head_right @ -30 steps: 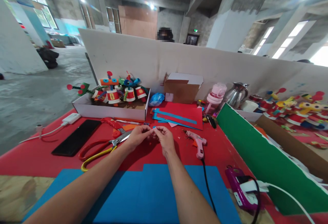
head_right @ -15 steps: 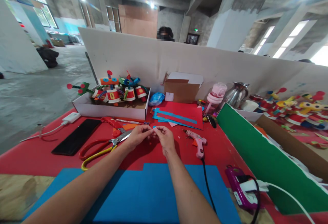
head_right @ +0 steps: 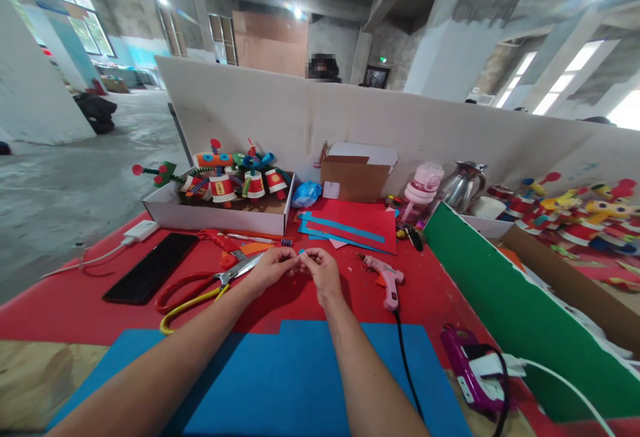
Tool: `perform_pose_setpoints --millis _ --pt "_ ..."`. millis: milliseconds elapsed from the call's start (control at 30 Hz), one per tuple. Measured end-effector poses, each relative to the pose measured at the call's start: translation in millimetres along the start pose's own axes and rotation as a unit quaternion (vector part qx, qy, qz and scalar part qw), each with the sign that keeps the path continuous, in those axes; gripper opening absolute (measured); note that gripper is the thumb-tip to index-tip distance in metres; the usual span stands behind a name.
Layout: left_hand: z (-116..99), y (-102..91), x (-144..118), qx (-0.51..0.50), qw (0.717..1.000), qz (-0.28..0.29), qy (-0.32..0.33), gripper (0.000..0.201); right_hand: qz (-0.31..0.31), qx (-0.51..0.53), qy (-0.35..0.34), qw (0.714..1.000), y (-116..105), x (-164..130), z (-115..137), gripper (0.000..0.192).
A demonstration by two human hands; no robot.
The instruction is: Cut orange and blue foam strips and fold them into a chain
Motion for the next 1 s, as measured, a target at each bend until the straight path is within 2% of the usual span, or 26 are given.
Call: perform_pose_setpoints --millis 233,567,733,867,1000 --pt "1 0.7 1 0.019 1.000 0.002 0.000 0.033 -0.014 0.001 0.002 1.000 0 0 1 0.031" --pt "-2 0.7 0 -0.060 0.998 -0.008 -0.005 0.046 -0.016 0.071 0.051 0.996 -3 2 4 0.039" --pt "-2 -3.2 2 -0.120 0.993 0.008 0.015 0.045 0.018 0.104 0.080 0.991 -2 2 10 0.037" --pt "1 -6.5 2 -0.170 0.984 0.051 0.018 0.044 0.086 0.087 0.012 0.992 0 -1 18 0.030" --pt "3 -6.8 2 -0.174 0.982 0.068 0.014 0.043 0.083 -0.004 -0.070 0.994 0 -1 24 0.029"
Point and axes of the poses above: each hand's wrist, its own x-axis towards the middle knuckle, its own y-axis out of the palm, z = x × y, the point moved 1 cm from there along x, towards the middle knuckle, and after that the axes turned 13 degrees about x, right-handed, at the moved point
